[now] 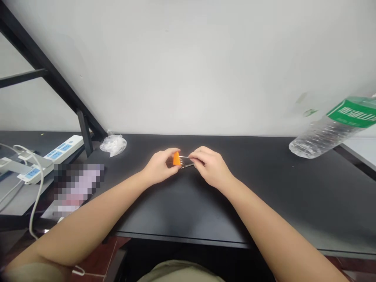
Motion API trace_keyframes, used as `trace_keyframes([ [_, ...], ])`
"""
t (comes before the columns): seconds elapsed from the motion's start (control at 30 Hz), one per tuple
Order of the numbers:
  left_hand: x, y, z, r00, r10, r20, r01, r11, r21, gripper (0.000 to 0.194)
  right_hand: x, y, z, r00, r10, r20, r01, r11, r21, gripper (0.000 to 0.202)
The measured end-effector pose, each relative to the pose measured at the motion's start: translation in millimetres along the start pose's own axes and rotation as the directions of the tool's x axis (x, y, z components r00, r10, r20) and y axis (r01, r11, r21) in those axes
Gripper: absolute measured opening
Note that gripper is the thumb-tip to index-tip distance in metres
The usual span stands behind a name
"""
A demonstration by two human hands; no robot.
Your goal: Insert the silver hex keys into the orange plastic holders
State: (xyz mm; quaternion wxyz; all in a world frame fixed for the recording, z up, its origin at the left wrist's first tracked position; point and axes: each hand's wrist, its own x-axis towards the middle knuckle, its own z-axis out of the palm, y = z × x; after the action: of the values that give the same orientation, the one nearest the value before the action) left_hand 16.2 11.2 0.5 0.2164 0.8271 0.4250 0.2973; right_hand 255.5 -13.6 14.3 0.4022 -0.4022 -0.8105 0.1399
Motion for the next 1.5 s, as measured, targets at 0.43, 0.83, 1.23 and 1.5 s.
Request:
trace_keyframes([
  [0.43,0.1,8.0,-2.6,0.99,0.088,0.107,-0.094,0.994,0.052,0.045,-1.0,-2.2,2.0,0.992,-0.055,0.118,0.057,0.998,-0.016,0.02],
  [0.83,0.7,-2.6,0.2,0.995,0.096,0.016,-0.096,0.995,-0.004,0.056,-1.5,12.9,5.6,0.977,0.075,0.197,-0.062,0.995,-0.073,0.015],
  [1.23,1.5,-5.1,2.2,0.98,0.199,0.002,-0.199,0.98,0.025,0.029,-7.2,21.3,9.7,0.921,0.139,0.364,0.023,0.913,-0.406,0.018],
  [1.5,0.5,-2.3,0.7,0.998,0.064,-0.004,-0.064,0.998,-0.015,0.061,-7.3,14.3,11.4,0.895,0.192,0.402,0.019,0.886,-0.464,0.012],
])
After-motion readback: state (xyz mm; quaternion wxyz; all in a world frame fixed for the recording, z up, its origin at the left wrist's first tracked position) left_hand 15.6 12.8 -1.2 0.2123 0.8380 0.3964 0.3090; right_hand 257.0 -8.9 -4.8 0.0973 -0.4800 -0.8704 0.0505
